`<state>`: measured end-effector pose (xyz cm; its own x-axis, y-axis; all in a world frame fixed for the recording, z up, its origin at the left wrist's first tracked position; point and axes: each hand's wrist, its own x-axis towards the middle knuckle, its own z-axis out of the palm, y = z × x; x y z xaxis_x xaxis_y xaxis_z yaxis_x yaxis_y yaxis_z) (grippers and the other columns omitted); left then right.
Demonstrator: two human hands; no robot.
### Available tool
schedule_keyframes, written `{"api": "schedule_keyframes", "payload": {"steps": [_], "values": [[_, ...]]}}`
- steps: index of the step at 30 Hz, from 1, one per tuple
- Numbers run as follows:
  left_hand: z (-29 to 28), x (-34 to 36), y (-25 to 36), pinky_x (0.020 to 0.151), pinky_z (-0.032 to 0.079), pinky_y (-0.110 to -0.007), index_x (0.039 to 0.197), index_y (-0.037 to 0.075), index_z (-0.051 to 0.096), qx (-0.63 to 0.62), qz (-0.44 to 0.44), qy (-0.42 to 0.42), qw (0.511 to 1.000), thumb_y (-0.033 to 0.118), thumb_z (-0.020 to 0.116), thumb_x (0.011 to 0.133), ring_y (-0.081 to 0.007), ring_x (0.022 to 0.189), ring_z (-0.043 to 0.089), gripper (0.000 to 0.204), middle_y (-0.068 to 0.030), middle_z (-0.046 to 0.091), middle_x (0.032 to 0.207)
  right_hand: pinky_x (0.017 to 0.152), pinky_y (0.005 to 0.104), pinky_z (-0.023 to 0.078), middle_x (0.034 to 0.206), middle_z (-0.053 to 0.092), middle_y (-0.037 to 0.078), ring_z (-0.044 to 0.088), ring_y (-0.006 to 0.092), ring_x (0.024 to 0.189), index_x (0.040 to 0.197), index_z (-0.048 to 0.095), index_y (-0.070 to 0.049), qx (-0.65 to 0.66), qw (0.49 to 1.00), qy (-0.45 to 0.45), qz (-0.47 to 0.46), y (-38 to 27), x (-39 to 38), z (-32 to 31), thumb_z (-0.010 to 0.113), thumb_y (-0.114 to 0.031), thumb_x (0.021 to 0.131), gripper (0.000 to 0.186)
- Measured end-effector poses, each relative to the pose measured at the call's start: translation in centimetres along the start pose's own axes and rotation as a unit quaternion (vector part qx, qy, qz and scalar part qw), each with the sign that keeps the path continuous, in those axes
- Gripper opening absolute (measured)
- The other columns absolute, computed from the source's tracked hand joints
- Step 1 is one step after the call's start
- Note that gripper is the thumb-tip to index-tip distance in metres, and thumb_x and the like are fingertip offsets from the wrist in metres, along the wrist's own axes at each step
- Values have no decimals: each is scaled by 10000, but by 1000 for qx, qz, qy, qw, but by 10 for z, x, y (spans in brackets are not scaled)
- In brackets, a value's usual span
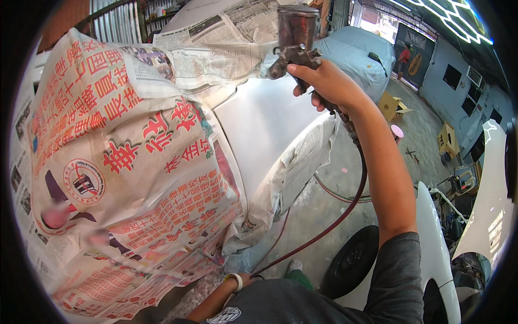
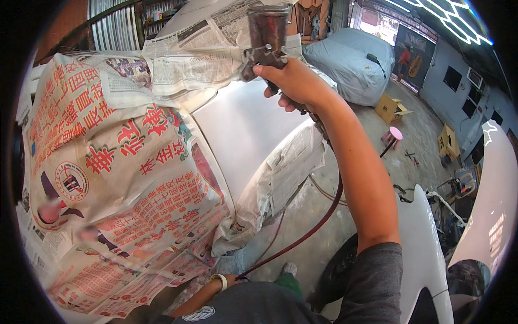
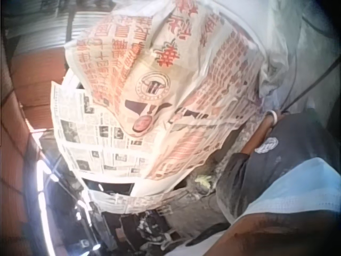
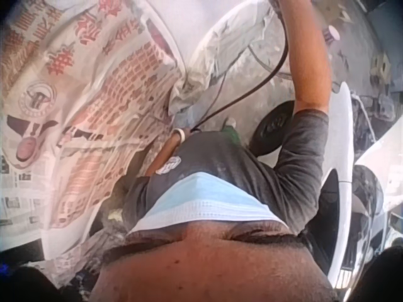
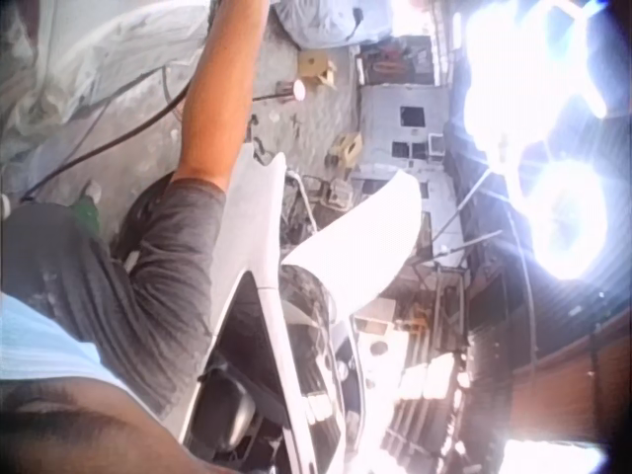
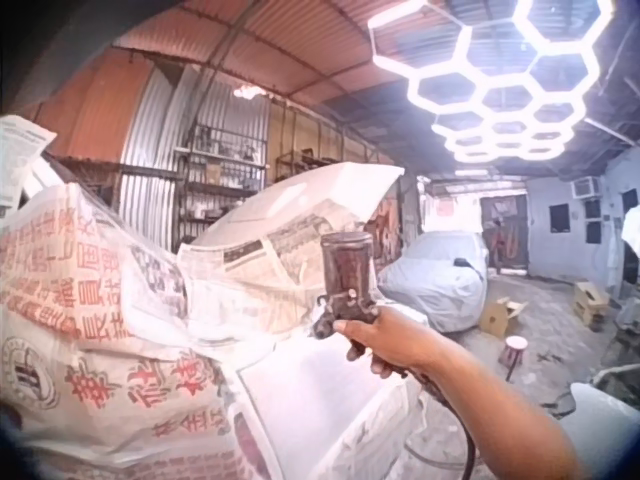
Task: The person uses a spray gun to apply white paint to the exterior panels of a car, moving the gun in steady strokes across the masked bodywork.
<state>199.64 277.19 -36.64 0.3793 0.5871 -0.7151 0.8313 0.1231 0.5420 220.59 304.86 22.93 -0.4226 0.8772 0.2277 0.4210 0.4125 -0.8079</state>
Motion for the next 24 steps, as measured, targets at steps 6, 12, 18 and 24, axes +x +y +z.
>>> {"api": "schedule_keyframes", "payload": {"steps": [6, 12, 18, 24], "values": [[-48, -28, 61, 1020, 450, -454, 1344, 28, 577, -8, -31, -20, 999, 510, 473, 977, -431, 1194, 599, 615, -267, 642, 1261, 367, 222, 406, 770, 673, 54, 451, 48, 410, 1038, 577, -59, 8, 994, -109, -32, -10, 24, -2, 616, -424, 972, 373], [-58, -17, 77, 1025, 451, -441, 1394, 39, 540, -34, 5, 4, 999, 485, 480, 972, -418, 1198, 602, 617, -257, 639, 1276, 370, 220, 408, 710, 588, 13, 438, 40, 422, 995, 561, -81, -49, 995, -79, -19, 9, 53, -14, 612, -411, 977, 334], [-67, -6, 92, 1007, 467, -443, 1377, 34, 553, -33, -14, 16, 999, 454, 495, 970, -416, 1184, 612, 588, -258, 655, 1245, 416, 258, 437, 716, 570, 25, 465, 77, 481, 1074, 620, -68, -49, 998, -24, 0, 39, 79, -41, 632, -406, 953, 359], [-58, 19, 86, 979, 484, -456, 1334, 26, 585, -18, -16, 28, 999, 473, 516, 974, -418, 1156, 628, 579, -258, 664, 1226, 412, 264, 445, 725, 584, 32, 503, 94, 492, 1071, 623, -80, -36, 998, 24, 35, 67, 104, -65, 652, -388, 949, 333]]}}
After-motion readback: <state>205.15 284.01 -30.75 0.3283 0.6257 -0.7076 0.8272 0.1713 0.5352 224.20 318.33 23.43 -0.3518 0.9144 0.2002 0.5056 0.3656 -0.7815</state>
